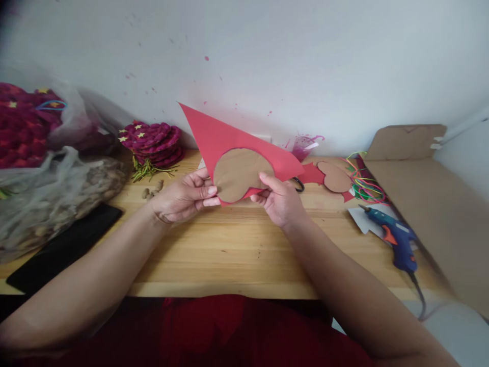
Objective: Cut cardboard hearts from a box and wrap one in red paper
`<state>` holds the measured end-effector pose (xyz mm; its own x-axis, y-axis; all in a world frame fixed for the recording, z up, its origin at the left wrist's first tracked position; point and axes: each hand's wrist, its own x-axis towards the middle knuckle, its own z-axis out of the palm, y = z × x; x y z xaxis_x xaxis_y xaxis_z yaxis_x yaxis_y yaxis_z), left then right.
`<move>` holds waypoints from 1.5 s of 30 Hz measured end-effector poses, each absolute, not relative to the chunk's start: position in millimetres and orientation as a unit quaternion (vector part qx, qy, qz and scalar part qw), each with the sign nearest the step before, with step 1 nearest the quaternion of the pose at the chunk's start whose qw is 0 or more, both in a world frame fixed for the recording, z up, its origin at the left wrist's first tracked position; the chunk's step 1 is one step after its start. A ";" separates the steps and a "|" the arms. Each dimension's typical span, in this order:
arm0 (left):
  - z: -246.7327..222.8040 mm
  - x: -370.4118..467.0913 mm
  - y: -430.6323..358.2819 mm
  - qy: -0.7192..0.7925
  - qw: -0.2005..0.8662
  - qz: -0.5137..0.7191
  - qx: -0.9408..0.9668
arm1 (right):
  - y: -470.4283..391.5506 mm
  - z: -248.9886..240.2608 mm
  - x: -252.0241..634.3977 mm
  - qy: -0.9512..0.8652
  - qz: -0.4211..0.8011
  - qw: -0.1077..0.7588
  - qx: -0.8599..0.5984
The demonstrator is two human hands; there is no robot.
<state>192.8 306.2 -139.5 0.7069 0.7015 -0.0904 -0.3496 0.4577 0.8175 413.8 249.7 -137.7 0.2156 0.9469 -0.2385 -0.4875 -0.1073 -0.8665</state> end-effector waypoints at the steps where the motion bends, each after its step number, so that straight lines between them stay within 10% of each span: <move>1: -140.2 193.1 306.4 0.218 0.825 0.318 0.414 | 249.7 -138.0 413.8 -0.242 0.577 0.624 -0.469; 45: -134.3 196.6 308.4 0.335 0.803 0.299 0.393 | 251.4 -143.3 411.9 -0.207 0.569 0.646 -0.464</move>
<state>196.6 308.4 -134.3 0.5971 0.7426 -0.3033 -0.2157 0.5129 0.8309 411.9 251.4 -143.3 0.2669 0.9278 -0.2606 -0.5435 -0.0784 -0.8358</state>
